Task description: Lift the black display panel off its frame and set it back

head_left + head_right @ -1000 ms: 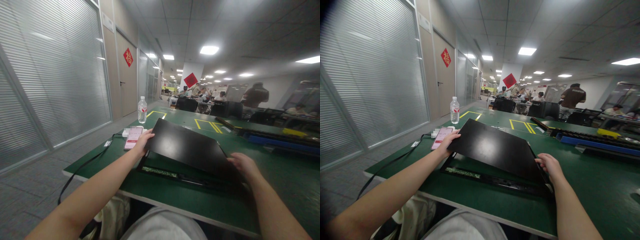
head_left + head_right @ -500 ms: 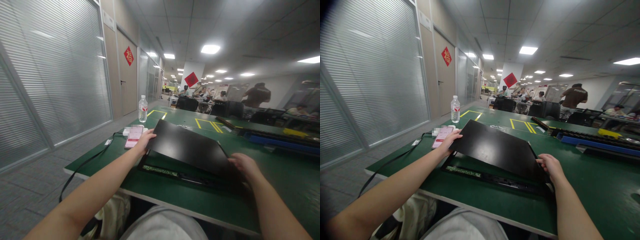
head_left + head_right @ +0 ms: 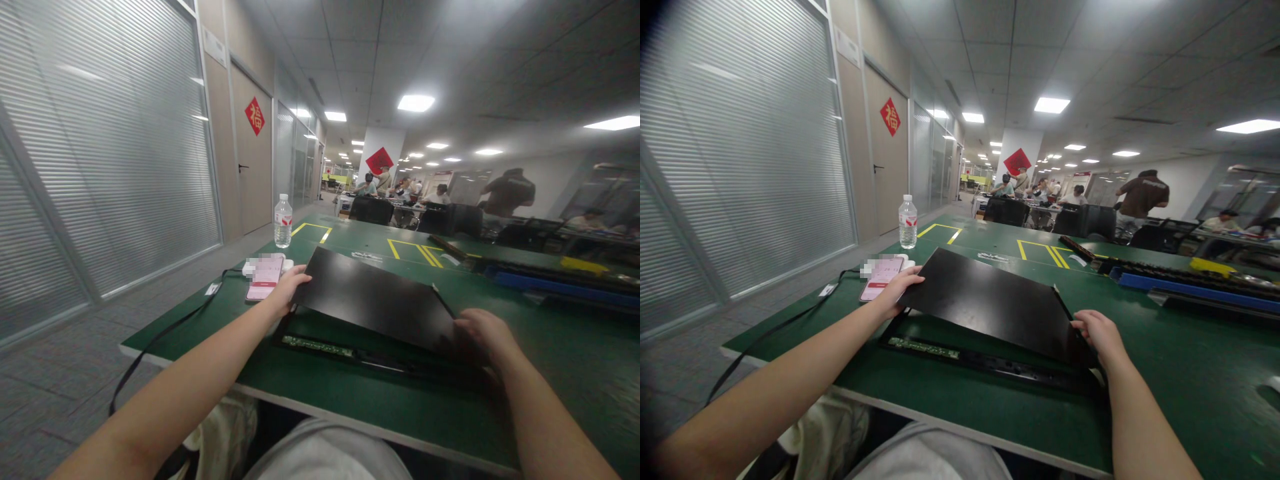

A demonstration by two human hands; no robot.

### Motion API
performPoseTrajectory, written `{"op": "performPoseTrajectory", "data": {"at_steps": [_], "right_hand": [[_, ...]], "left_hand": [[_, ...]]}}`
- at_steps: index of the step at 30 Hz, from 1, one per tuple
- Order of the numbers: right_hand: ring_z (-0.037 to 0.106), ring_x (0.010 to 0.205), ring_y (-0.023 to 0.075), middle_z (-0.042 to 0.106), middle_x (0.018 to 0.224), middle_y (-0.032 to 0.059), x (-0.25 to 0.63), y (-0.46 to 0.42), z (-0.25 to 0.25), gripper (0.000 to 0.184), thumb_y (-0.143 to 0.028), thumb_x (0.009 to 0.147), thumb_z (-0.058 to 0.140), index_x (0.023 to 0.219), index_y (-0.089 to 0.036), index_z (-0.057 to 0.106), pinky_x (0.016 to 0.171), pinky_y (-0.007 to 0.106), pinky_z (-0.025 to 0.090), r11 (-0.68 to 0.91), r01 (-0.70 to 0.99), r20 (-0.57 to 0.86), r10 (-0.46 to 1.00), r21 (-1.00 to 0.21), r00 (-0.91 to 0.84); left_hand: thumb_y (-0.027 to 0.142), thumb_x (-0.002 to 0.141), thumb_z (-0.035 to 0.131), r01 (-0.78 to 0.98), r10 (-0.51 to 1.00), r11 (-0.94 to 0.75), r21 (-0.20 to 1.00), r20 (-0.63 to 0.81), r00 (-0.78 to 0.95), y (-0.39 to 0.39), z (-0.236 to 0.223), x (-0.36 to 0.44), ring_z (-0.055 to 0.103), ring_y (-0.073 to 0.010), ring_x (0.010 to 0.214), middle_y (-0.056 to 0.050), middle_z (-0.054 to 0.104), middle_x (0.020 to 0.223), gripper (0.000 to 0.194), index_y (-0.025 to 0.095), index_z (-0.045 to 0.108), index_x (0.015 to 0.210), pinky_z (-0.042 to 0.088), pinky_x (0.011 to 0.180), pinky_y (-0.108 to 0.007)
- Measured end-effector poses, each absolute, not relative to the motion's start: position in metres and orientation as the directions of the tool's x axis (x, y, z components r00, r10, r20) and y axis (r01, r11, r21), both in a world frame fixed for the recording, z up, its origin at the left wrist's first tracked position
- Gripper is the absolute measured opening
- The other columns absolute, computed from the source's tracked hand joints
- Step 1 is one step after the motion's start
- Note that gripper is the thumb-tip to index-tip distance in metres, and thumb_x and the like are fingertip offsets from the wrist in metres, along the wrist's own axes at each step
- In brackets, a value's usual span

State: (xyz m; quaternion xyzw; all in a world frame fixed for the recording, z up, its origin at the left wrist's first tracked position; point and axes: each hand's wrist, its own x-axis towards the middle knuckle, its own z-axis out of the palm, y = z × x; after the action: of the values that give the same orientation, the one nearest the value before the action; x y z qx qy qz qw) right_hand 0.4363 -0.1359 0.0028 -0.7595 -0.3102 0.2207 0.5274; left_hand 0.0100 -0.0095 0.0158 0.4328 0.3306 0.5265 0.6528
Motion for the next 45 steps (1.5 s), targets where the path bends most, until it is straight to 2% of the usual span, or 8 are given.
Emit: {"op": "performPoseTrajectory", "data": {"at_steps": [6,14,20,24,28,34,39,45], "right_hand": [[0.057,0.062,0.0186,0.072,0.071,0.0093,0.435,-0.134,0.003,0.022,-0.035,0.063,0.061,0.078,-0.019,0.065,0.053,0.029,0.038,-0.27,0.277,0.0,0.716,-0.922,0.698],[0.061,0.068,0.021,0.074,0.076,0.0083,0.438,-0.134,0.001,0.023,-0.037,0.064,0.062,0.078,-0.02,0.069,0.059,0.031,0.04,-0.345,0.42,0.063,0.705,-0.839,0.706],[0.049,0.053,0.0148,0.074,0.073,0.011,0.434,-0.134,0.003,0.019,-0.031,0.061,0.063,0.075,-0.019,0.062,0.046,0.026,0.033,-0.241,0.183,-0.03,0.677,-0.953,0.735],[0.05,0.055,0.0143,0.075,0.083,0.0125,0.433,-0.133,0.005,0.02,-0.032,0.061,0.064,0.076,-0.019,0.059,0.046,0.025,0.035,-0.12,0.04,-0.063,0.748,-0.992,0.661],[0.051,0.058,0.0149,0.075,0.087,0.0125,0.429,-0.135,0.009,0.023,-0.031,0.057,0.066,0.075,-0.016,0.069,0.046,0.025,0.035,-0.163,0.238,0.072,0.663,-0.957,0.745],[0.064,0.077,0.0241,0.075,0.091,0.0123,0.445,-0.133,0.002,0.025,-0.033,0.062,0.061,0.077,-0.018,0.074,0.06,0.031,0.046,-0.305,0.397,0.117,0.648,-0.866,0.753],[0.068,0.082,0.0269,0.076,0.093,0.0103,0.466,-0.123,-0.016,0.026,-0.031,0.063,0.062,0.082,-0.022,0.077,0.069,0.034,0.05,-0.482,0.51,0.017,0.715,-0.712,0.699],[0.069,0.081,0.0256,0.076,0.094,0.0091,0.477,-0.12,-0.024,0.032,-0.018,0.057,0.062,0.084,-0.022,0.079,0.071,0.032,0.052,-0.476,0.589,-0.017,0.787,-0.653,0.617]], "left_hand": [[0.013,0.058,0.071,-0.38,0.973,0.072,0.922,0.019,0.23,-0.01,0.017,0.01,0.065,-0.0184,0.06,-0.003,0.07,0.072,0.042,0.015,0.065,0.1,0.049,0.054,-0.026],[0.015,0.058,0.072,-0.37,0.971,0.064,0.927,0.028,0.238,-0.007,0.013,0.009,0.067,-0.0192,0.063,-0.003,0.071,0.072,0.044,0.014,0.066,0.101,0.05,0.056,-0.027],[0.013,0.058,0.072,-0.415,0.973,0.062,0.908,0.038,0.228,-0.008,0.015,0.009,0.067,-0.0187,0.064,-0.003,0.072,0.075,0.044,0.015,0.067,0.102,0.05,0.057,-0.026],[0.012,0.058,0.072,-0.411,0.969,0.071,0.909,0.035,0.245,-0.011,0.016,0.011,0.066,-0.0181,0.063,-0.004,0.072,0.077,0.041,0.014,0.068,0.099,0.05,0.056,-0.026],[0.011,0.059,0.07,-0.408,0.969,0.074,0.91,0.031,0.246,-0.013,0.017,0.013,0.066,-0.0176,0.062,-0.003,0.071,0.075,0.04,0.015,0.066,0.099,0.05,0.056,-0.026],[0.015,0.063,0.072,-0.379,0.967,0.09,0.921,0.01,0.254,-0.015,0.018,0.014,0.065,-0.0174,0.061,-0.002,0.069,0.075,0.043,0.016,0.062,0.104,0.05,0.054,-0.026],[0.02,0.068,0.073,-0.371,0.95,0.126,0.92,-0.004,0.313,-0.02,0.02,0.013,0.065,-0.0177,0.063,-0.003,0.069,0.083,0.051,0.02,0.058,0.117,0.047,0.05,-0.024],[0.019,0.07,0.073,-0.352,0.941,0.163,0.922,-0.037,0.337,-0.018,0.018,0.013,0.067,-0.0196,0.066,-0.006,0.071,0.088,0.057,0.019,0.056,0.124,0.05,0.053,-0.027]]}}
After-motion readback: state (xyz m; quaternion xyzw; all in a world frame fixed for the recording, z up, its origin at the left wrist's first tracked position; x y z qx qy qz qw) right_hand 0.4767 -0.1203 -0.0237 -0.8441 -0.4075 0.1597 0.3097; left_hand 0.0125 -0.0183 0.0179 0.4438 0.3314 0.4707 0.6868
